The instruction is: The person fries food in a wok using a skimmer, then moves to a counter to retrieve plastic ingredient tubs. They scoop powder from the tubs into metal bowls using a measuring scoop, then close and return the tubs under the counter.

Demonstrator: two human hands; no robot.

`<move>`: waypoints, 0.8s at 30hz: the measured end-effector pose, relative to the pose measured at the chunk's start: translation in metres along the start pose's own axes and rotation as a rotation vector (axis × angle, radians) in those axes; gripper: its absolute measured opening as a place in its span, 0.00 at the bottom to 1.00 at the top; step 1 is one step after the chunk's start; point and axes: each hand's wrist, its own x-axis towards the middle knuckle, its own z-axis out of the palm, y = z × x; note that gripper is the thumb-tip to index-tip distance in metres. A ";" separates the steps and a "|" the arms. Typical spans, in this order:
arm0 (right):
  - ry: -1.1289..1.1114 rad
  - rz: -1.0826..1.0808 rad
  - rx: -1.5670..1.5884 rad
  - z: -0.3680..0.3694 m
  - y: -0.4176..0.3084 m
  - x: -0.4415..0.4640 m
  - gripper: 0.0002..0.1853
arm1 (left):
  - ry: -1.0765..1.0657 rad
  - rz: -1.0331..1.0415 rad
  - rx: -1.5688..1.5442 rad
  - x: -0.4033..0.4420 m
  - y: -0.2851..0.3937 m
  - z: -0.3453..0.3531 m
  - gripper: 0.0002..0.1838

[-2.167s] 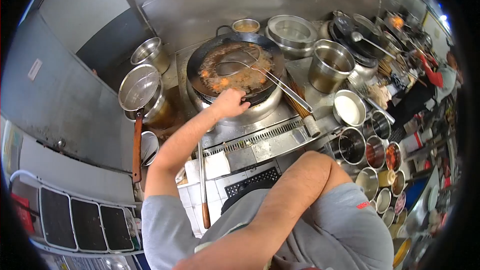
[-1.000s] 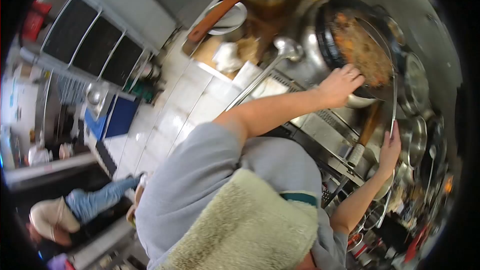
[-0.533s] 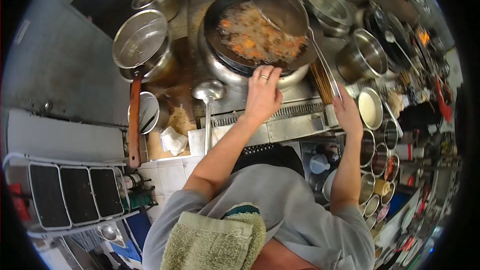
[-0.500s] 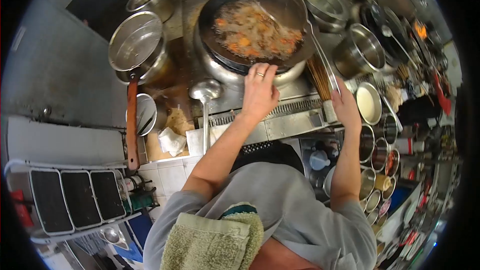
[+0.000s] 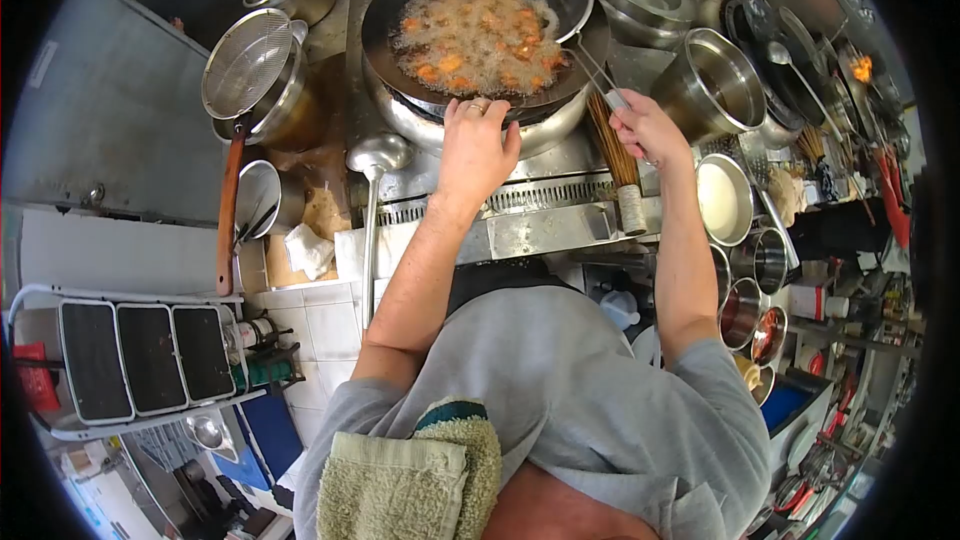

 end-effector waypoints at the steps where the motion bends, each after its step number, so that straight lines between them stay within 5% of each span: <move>1: -0.012 -0.004 -0.002 -0.003 -0.001 0.003 0.06 | 0.007 -0.006 0.009 0.000 0.002 0.002 0.11; 8: -0.205 -0.031 -0.082 -0.009 -0.012 -0.013 0.08 | 0.098 -0.040 0.009 -0.009 -0.001 0.014 0.09; 14: 0.006 -0.082 -0.557 -0.010 -0.036 -0.053 0.26 | 0.027 -0.033 0.109 -0.022 0.015 0.006 0.25; 17: 0.053 -0.327 -0.803 -0.027 -0.030 -0.061 0.25 | -0.019 -0.099 0.078 -0.029 0.025 0.002 0.29; 24: 0.156 -0.408 -1.057 -0.019 -0.064 -0.119 0.24 | -0.142 -0.065 0.044 -0.036 0.019 -0.016 0.32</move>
